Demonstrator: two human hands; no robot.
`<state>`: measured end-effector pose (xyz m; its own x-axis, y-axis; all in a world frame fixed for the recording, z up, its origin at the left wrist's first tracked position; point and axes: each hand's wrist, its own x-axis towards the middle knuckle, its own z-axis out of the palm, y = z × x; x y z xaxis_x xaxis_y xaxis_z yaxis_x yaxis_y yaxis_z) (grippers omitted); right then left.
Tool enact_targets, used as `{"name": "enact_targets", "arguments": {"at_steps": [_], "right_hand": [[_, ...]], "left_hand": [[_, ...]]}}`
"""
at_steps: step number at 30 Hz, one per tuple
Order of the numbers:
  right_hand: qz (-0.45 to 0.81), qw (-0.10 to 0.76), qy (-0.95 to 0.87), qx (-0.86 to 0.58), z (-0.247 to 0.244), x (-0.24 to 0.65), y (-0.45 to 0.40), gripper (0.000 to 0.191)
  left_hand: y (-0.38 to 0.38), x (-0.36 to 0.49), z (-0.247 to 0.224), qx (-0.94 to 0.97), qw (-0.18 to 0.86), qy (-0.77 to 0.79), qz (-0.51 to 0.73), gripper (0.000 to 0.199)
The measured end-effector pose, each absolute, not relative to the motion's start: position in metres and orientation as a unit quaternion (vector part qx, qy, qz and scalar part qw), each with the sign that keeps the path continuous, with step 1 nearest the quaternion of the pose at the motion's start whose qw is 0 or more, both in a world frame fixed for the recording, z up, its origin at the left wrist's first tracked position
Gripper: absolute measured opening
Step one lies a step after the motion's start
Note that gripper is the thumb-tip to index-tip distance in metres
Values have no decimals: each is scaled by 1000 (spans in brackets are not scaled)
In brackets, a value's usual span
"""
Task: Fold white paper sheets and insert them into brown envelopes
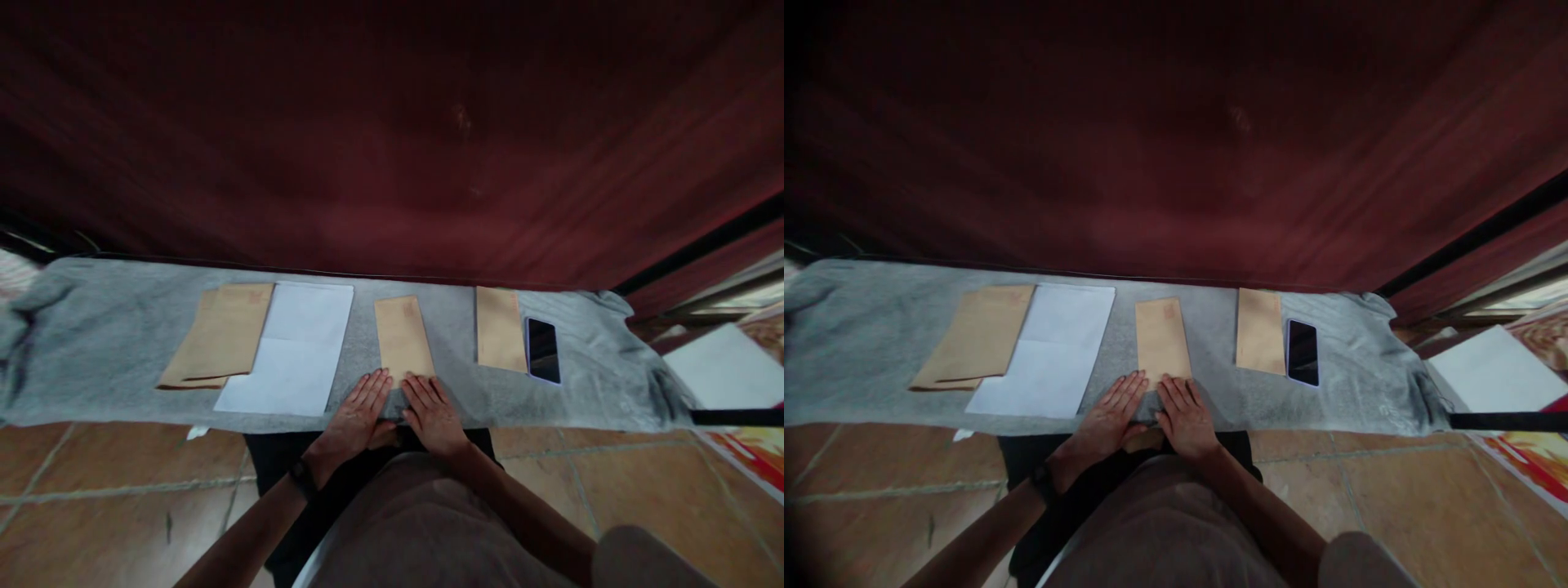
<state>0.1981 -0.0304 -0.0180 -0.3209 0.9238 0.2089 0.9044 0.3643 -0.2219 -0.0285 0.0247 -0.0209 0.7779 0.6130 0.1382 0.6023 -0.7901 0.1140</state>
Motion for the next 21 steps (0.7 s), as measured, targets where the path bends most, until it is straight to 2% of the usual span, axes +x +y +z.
{"name": "enact_targets", "arguments": {"at_steps": [9,21], "right_hand": [[-8,163,-781,-603,-23,222,-39,51],[-31,184,-756,-627,-28,230,-44,53]], "left_hand": [[25,-29,-18,943,15,318,99,67],[14,-8,-15,935,10,331,127,70]]}}
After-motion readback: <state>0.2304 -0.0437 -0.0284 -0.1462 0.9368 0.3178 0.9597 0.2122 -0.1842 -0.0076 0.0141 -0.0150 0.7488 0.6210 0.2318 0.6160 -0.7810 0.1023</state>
